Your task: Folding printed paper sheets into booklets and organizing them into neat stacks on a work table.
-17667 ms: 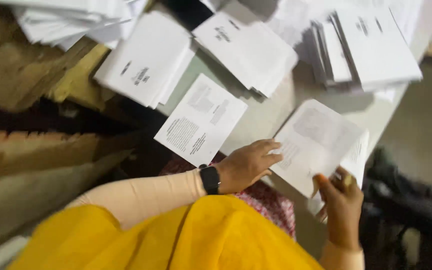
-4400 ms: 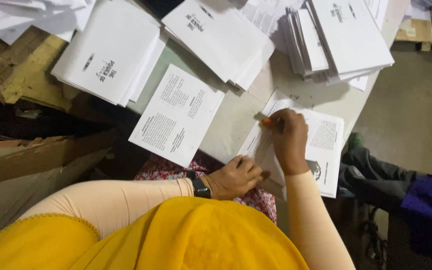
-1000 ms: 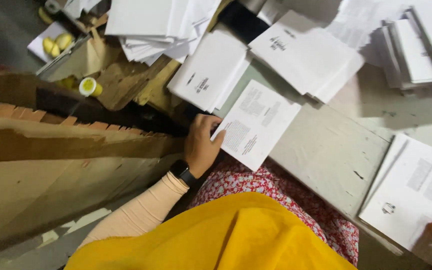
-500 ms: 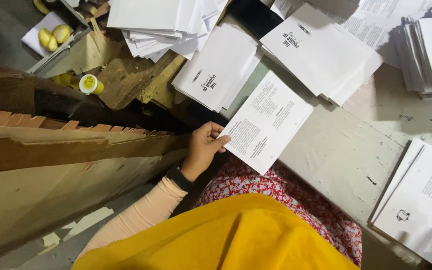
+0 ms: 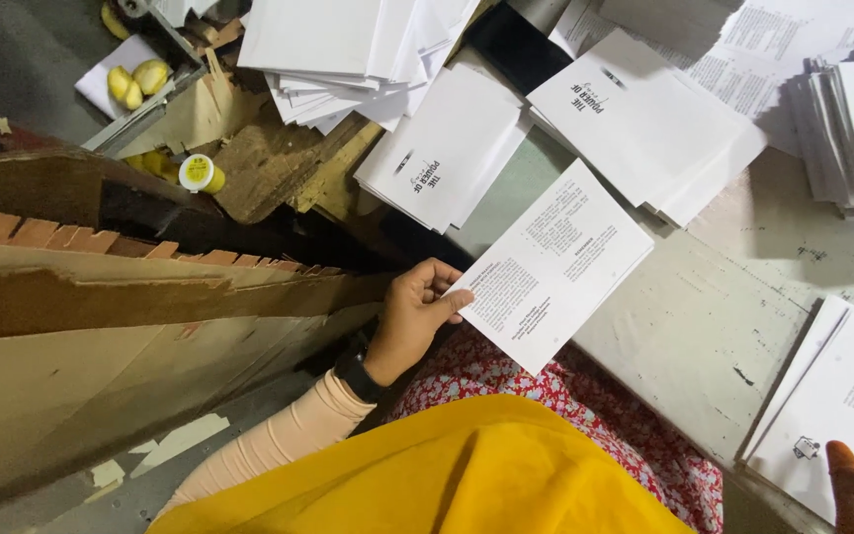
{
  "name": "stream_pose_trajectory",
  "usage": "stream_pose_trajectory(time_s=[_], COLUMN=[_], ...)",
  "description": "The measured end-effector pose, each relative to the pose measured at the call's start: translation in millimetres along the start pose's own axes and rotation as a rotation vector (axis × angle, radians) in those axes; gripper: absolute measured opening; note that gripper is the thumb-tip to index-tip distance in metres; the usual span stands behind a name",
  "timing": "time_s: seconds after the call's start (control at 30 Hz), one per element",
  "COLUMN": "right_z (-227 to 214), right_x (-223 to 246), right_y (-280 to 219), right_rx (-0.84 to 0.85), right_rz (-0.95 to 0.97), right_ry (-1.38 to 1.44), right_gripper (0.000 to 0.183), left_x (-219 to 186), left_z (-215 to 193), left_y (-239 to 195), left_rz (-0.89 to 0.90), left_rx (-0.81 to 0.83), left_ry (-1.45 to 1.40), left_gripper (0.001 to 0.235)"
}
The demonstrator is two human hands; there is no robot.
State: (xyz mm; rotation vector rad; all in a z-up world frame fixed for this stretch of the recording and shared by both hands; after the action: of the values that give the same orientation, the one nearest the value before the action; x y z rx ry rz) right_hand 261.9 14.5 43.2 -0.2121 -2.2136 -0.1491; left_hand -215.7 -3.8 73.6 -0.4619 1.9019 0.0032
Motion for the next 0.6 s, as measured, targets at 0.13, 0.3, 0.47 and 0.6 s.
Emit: stream_pose_trajectory(time_s=[0.13,0.3,0.47,0.6], right_z=[0,5,4,2], right_x=[-45,42,72,71], right_y=[3,-13,-15,-15], right_rx=[-0.023,-0.002,0.026,0.041], right_rz=[-0.022,0.01,0.048,0.043], right_ry=[0.015,0.095,0.068,0.003], right_gripper=[0.045,0.045,0.047,0.047], left_x=[-14,-53,-67,-65], left_z=[0,-8,-8,-5], left_y=[-6,-29,-47,-49], left_rz=[0.132,0.851,1.269,1.323], left_rx=[-0.092,-0.378,-0.387,-0.377], left_ry=[0.053,0.547,0.837,0.904], left_gripper=[0.009,0.016,0.008,0.01])
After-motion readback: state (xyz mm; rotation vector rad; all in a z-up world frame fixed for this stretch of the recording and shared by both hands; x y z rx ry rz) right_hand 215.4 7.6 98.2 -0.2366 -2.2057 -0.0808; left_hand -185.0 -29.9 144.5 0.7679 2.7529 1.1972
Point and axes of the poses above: each hand's wrist, its own y-axis towards the middle knuckle, its own z-axis out of the palm, x = y × z, the point moved 3 cm from there along y, towards the middle knuckle, and after that the axes turned 15 degrees about y, right-handed, at the moved point
